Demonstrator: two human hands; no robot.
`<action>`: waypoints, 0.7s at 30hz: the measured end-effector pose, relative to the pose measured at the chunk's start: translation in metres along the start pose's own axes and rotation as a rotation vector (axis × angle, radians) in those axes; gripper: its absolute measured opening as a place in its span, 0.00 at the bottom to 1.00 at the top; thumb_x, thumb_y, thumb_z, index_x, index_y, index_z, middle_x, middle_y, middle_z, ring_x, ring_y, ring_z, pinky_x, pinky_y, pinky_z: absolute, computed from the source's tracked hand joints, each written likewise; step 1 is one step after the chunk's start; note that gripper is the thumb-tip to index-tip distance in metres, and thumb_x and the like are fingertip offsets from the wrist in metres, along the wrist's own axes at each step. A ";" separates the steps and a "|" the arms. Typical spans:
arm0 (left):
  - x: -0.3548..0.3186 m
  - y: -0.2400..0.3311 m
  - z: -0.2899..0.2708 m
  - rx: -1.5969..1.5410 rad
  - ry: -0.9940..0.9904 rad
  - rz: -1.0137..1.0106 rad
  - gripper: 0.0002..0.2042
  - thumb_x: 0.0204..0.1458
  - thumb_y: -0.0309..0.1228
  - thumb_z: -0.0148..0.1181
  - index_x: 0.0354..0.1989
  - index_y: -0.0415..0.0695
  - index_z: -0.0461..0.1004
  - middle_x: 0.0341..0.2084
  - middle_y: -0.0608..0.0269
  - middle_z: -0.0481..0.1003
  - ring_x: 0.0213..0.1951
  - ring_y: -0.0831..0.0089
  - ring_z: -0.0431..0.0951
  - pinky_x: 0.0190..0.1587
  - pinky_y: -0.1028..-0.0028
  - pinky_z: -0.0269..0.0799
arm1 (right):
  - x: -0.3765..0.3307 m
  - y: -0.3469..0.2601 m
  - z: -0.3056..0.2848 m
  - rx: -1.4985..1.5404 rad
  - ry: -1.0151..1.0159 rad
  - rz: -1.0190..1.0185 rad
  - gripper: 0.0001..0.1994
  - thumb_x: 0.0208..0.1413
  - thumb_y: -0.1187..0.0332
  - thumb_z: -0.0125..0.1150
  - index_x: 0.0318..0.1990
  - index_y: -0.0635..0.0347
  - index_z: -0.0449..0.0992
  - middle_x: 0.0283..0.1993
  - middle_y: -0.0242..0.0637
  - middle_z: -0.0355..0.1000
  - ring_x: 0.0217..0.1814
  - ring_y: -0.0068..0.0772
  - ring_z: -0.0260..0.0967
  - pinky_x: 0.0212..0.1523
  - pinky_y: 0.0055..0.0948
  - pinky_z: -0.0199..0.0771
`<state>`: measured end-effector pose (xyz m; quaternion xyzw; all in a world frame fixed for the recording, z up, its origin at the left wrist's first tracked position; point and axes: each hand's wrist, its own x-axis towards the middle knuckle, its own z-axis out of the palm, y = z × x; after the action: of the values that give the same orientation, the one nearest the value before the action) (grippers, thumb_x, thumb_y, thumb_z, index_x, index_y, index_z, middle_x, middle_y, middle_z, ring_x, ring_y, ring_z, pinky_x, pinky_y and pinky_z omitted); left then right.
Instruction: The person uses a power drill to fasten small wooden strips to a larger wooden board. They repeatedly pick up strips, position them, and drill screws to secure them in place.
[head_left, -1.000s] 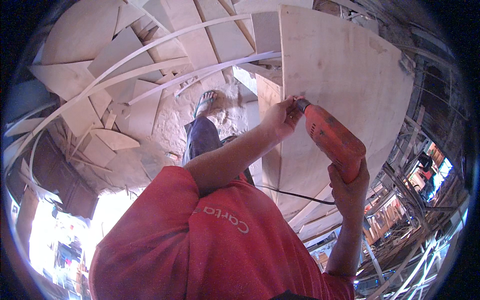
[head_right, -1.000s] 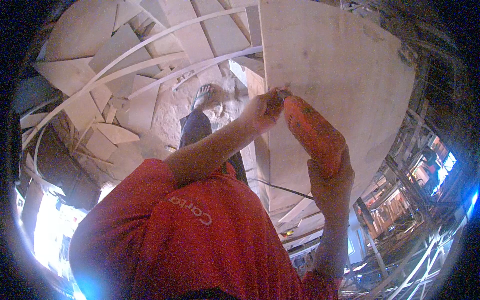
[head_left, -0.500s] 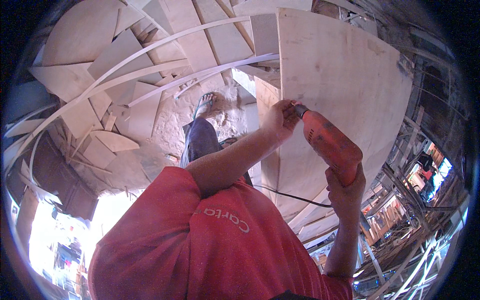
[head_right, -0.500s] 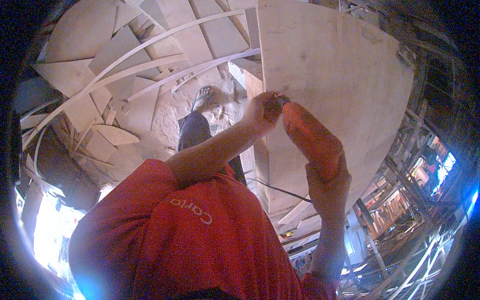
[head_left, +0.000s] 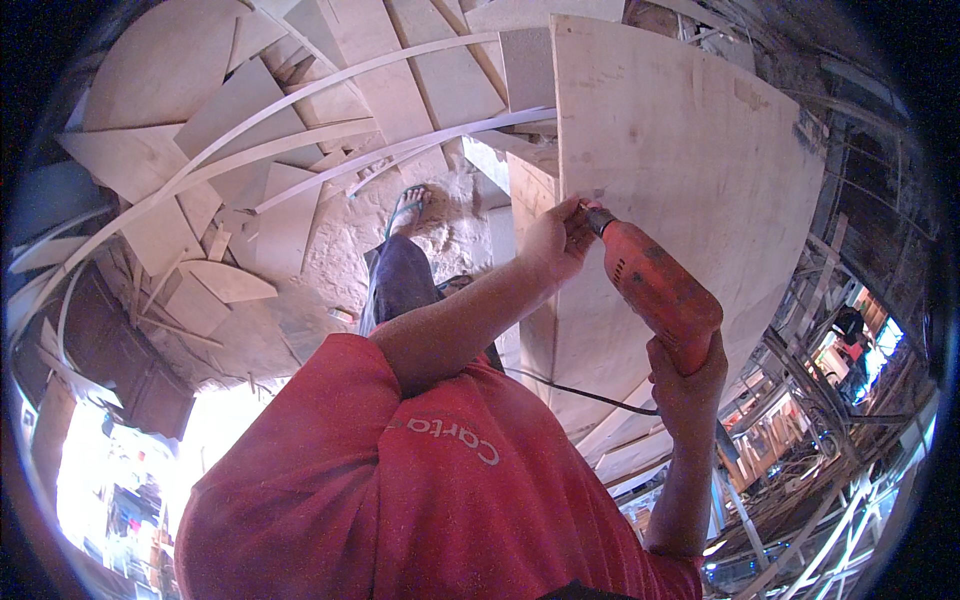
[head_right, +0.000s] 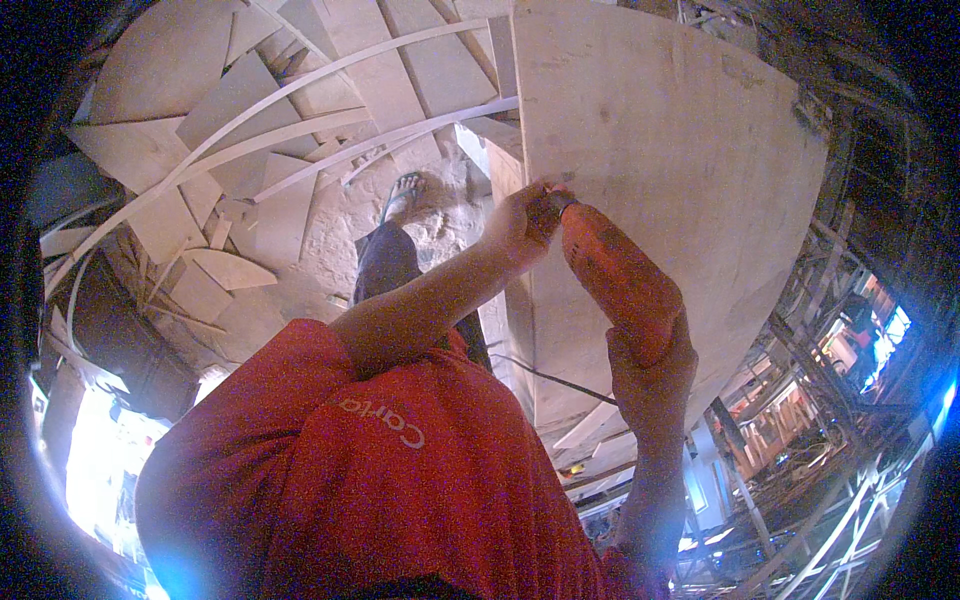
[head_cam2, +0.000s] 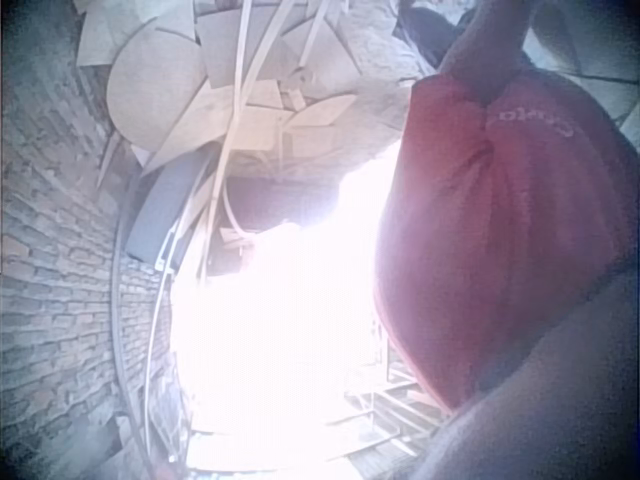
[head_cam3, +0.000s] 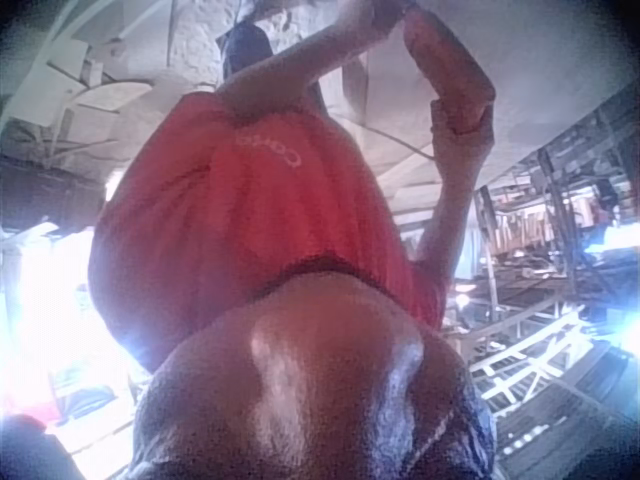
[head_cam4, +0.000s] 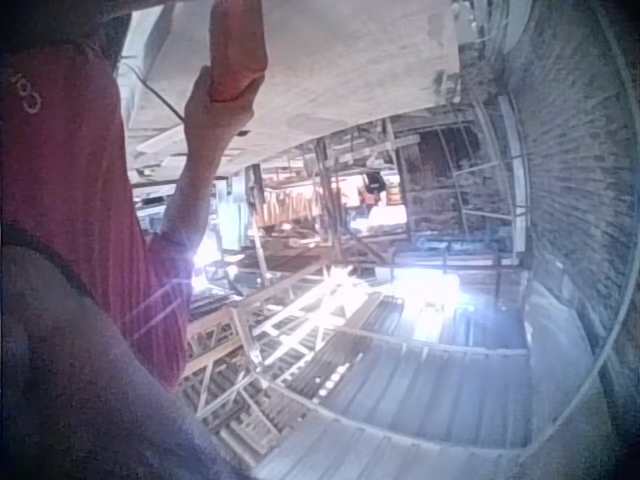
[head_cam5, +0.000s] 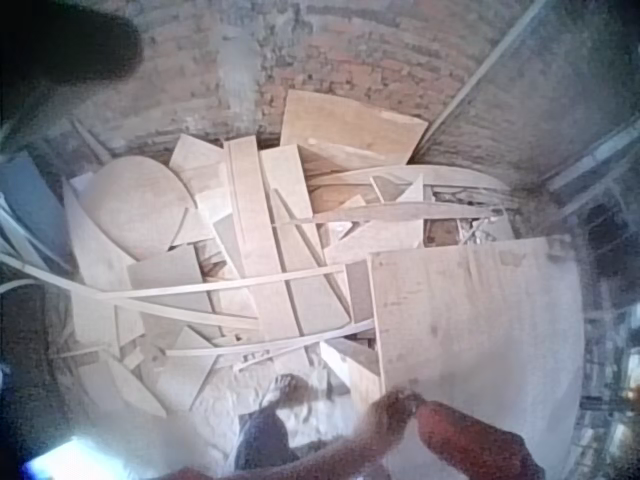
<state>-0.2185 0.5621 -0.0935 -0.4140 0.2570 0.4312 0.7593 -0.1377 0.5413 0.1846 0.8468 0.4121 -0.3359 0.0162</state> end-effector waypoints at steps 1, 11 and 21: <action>0.001 0.000 -0.002 -0.002 -0.010 -0.001 0.07 0.69 0.32 0.52 0.41 0.42 0.74 0.35 0.59 0.81 0.39 0.66 0.83 0.44 0.69 0.83 | 0.000 0.000 0.000 -0.002 -0.002 -0.006 0.26 0.51 0.73 0.70 0.60 0.62 0.72 0.50 0.50 0.80 0.53 0.42 0.79 0.53 0.39 0.76; 0.005 -0.003 -0.005 -0.027 -0.030 0.019 0.08 0.69 0.32 0.52 0.42 0.43 0.74 0.35 0.60 0.81 0.38 0.66 0.84 0.43 0.71 0.84 | 0.009 0.017 -0.002 -0.118 -0.003 -0.235 0.22 0.55 0.74 0.68 0.55 0.62 0.69 0.26 0.33 0.73 0.19 0.20 0.70 0.17 0.22 0.68; 0.011 -0.005 -0.011 -0.022 -0.077 0.017 0.08 0.69 0.33 0.52 0.42 0.43 0.74 0.36 0.59 0.81 0.38 0.66 0.83 0.43 0.70 0.84 | 0.007 0.017 -0.001 -0.054 -0.006 -0.153 0.22 0.54 0.73 0.70 0.55 0.62 0.69 0.28 0.34 0.72 0.23 0.22 0.69 0.21 0.24 0.67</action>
<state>-0.2087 0.5565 -0.1054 -0.4032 0.2265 0.4559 0.7605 -0.1220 0.5353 0.1766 0.8111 0.4844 -0.3276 0.0148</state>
